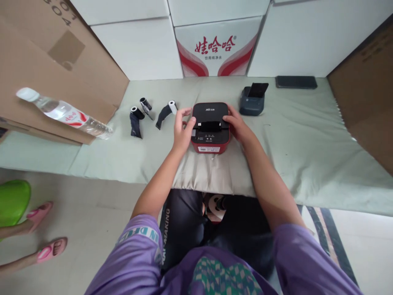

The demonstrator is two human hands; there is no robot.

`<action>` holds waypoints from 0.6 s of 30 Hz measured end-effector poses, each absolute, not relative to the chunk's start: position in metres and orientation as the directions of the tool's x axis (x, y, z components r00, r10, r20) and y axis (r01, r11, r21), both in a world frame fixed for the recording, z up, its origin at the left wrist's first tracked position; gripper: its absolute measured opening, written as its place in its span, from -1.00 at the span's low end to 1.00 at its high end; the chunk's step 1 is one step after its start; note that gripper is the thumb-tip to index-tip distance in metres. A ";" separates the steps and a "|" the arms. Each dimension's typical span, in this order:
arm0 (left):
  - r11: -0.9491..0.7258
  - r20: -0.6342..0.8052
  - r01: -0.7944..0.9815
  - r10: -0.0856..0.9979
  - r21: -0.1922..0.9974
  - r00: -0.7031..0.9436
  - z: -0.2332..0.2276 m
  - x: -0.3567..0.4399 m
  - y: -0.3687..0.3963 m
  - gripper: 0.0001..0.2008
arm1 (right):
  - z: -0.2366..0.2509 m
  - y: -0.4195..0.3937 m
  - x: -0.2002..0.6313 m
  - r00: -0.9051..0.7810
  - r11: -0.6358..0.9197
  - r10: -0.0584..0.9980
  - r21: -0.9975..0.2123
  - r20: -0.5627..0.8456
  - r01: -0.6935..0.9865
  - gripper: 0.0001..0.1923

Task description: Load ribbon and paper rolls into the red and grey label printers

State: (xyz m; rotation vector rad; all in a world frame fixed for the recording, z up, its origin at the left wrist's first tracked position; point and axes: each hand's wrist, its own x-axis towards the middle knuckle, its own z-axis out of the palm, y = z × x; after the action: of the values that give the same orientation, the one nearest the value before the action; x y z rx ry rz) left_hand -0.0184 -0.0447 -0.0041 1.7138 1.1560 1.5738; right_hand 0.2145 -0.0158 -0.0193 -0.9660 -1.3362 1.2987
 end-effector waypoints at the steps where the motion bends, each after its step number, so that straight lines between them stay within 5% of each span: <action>1: -0.394 0.401 0.138 0.915 0.909 -0.031 -0.007 -0.017 -0.041 -0.51 | -0.018 -0.018 0.214 -0.211 0.095 0.971 -0.992 0.111 -0.083 -0.21; 7: -0.059 0.099 -0.195 0.974 0.979 0.202 -0.014 -0.014 -0.030 -0.50 | -0.005 -0.030 0.214 -0.265 0.064 0.960 -0.994 0.086 -0.092 -0.19; 13: 0.052 0.016 -0.240 0.962 0.969 0.271 -0.012 -0.017 -0.027 -0.46 | -0.005 -0.031 0.214 -0.260 0.079 0.960 -0.990 0.106 -0.113 -0.21; 18: -0.020 0.078 -0.268 0.975 0.963 0.207 -0.019 -0.010 -0.033 -0.45 | -0.015 -0.025 0.217 -0.239 0.122 0.961 -0.990 0.136 -0.075 -0.26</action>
State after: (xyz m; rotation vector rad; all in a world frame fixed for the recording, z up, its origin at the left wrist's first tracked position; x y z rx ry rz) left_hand -0.0099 -0.0326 -0.0194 1.1416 0.8318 1.1987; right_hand 0.2175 -0.0252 -0.0152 -0.9418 -1.3999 1.3131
